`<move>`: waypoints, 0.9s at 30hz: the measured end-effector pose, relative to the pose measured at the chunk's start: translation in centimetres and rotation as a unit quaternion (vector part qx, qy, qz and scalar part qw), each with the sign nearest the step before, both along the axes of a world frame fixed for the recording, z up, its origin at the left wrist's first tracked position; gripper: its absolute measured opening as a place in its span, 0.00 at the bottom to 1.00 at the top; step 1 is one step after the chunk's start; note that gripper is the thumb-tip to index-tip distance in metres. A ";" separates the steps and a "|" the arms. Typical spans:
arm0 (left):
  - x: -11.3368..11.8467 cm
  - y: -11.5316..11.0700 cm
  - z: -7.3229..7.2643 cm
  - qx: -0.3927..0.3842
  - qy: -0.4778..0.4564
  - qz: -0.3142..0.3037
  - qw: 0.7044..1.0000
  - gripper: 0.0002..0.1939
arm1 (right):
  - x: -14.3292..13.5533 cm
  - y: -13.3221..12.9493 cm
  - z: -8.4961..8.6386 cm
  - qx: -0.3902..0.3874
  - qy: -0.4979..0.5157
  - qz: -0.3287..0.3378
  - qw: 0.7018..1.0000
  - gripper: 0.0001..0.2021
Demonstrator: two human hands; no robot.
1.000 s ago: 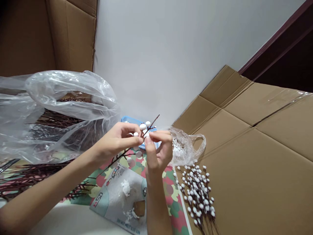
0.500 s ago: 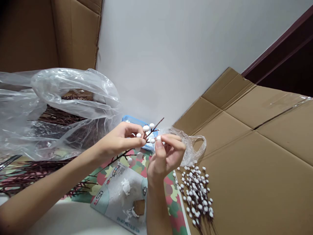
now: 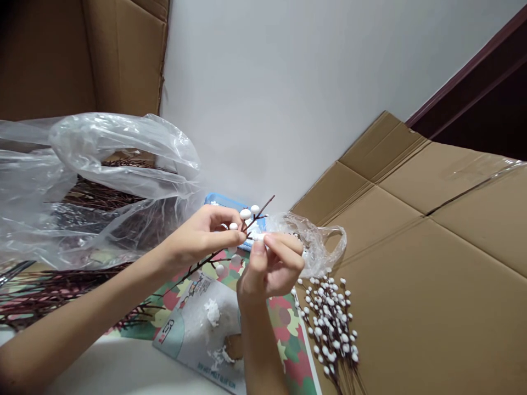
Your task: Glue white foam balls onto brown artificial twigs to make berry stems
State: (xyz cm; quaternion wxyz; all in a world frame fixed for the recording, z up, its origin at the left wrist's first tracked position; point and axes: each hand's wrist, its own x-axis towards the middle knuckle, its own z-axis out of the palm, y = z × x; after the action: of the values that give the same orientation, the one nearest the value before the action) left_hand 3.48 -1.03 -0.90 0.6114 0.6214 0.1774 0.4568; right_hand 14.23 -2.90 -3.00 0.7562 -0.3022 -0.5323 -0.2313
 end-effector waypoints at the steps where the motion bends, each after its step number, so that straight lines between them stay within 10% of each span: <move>1: 0.0 0.0 0.0 -0.001 -0.001 0.000 1.000 0.07 | 0.0 0.0 -0.1 0.000 -0.001 0.001 1.000 0.09; 27: -0.3 0.2 0.5 0.044 0.047 0.033 0.997 0.08 | 0.4 -0.1 0.0 -0.052 0.003 0.123 0.991 0.10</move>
State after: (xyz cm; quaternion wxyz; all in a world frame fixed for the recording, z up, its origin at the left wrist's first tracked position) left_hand 3.19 -0.84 -0.39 0.5586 0.6625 0.2063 0.4544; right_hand 14.59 -2.97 -3.02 0.7636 -0.2742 -0.5746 -0.1072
